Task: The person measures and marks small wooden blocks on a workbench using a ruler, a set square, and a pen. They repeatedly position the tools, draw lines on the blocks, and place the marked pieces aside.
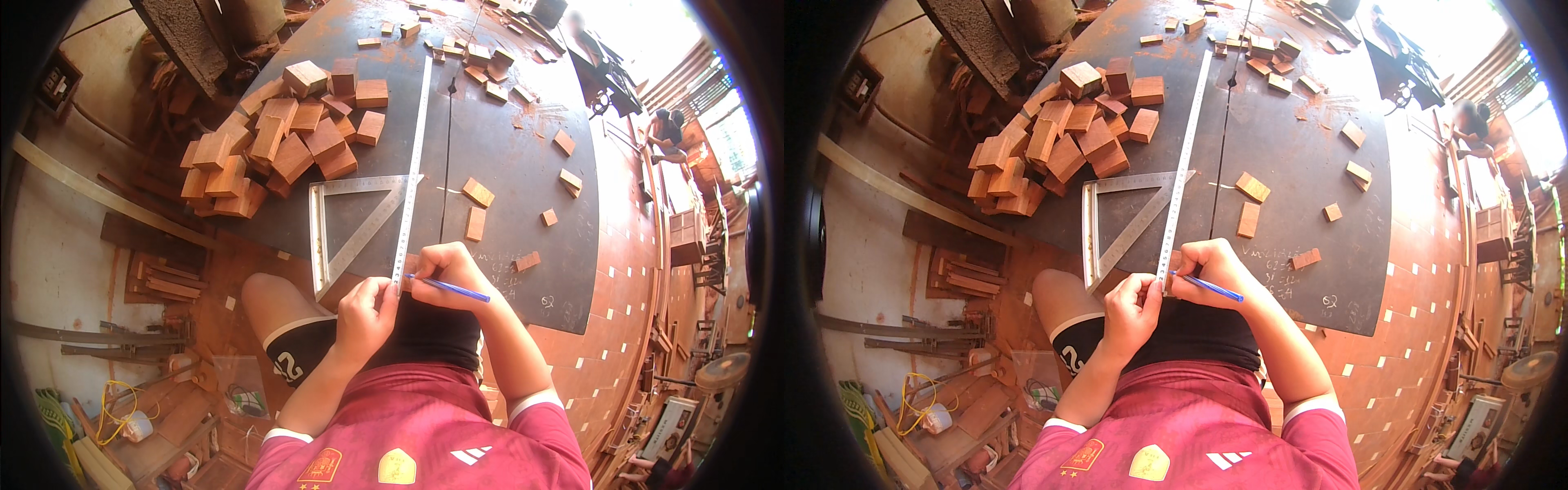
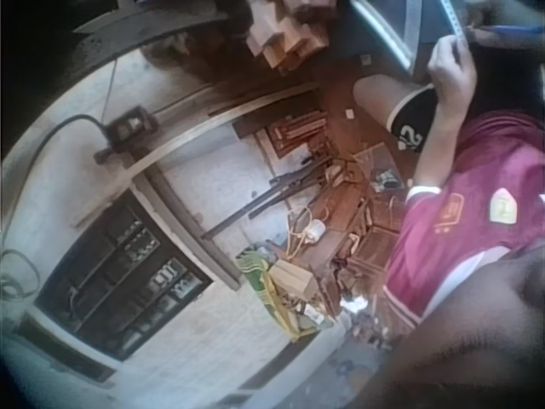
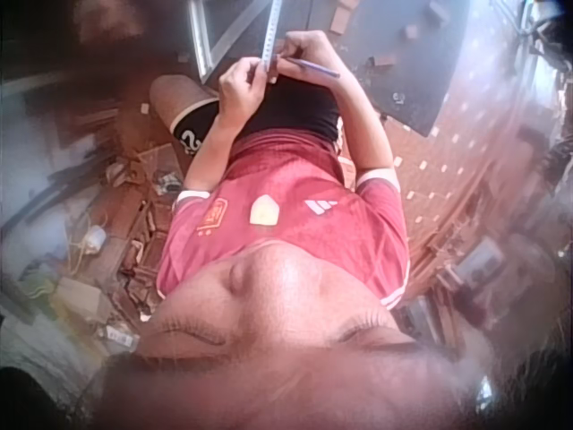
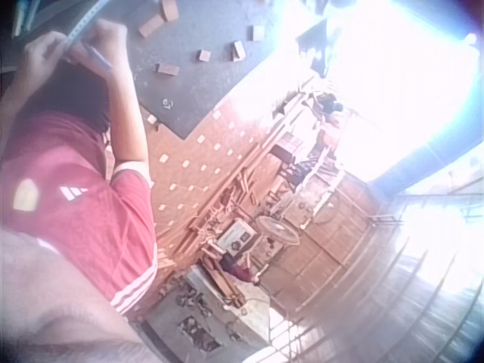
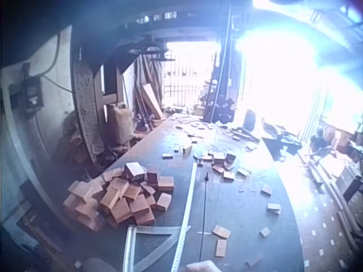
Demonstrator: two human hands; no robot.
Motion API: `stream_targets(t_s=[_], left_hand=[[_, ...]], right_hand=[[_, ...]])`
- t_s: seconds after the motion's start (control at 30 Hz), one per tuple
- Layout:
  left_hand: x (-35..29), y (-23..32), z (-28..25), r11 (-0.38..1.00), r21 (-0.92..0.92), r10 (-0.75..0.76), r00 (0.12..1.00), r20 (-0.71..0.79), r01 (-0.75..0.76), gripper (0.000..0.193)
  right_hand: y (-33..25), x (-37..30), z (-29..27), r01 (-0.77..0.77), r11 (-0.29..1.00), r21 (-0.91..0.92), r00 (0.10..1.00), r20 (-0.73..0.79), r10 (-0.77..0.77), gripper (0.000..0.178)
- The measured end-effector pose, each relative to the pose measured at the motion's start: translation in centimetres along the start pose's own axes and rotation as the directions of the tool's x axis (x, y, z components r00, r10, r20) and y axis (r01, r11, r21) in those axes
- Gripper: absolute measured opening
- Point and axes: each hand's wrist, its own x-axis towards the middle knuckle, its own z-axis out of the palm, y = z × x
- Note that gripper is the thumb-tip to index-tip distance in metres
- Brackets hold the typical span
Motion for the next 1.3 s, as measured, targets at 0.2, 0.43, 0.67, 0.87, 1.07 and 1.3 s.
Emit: stream_targets(t_s=[0.2, 0.43, 0.67, 0.87, 1.07, 1.3], left_hand=[[0.00, -0.19, 0.09, 1.000, -0.007, -0.003, 1.000, -0.005, 0.003, 0.008], [-0.01, -0.26, 0.13, 1.000, -0.011, -0.001, 1.000, -0.007, 0.001, 0.008], [0.06, -0.09, 0.10, 1.000, -0.012, 0.004, 1.000, -0.010, -0.004, 0.007], [0.01, -0.08, 0.10, 1.000, -0.002, 0.001, 1.000, -0.014, -0.001, 0.007], [-0.02, 0.04, 0.10, 1.000, -0.003, -0.001, 1.000, -0.014, 0.001, 0.006], [-0.03, 0.04, 0.20, 1.000, -0.002, 0.007, 1.000, -0.026, -0.007, 0.006]], right_hand=[[0.17, 0.03, -0.04, 0.004, 1.000, -0.023, 1.000, 0.004, -0.004, 0.029], [-0.15, 0.14, -0.10, 0.008, 1.000, -0.027, 1.000, 0.007, -0.008, 0.030], [-0.20, 0.21, -0.13, 0.012, 0.999, -0.033, 1.000, 0.017, -0.011, 0.034], [-0.24, 0.31, -0.10, 0.031, 0.996, -0.086, 0.999, 0.021, -0.029, 0.037], [-0.25, 0.33, -0.25, 0.017, 0.995, -0.093, 0.999, 0.032, -0.014, 0.039], [-0.26, 0.31, -0.20, 0.010, 0.998, -0.061, 0.999, 0.035, -0.008, 0.037]])
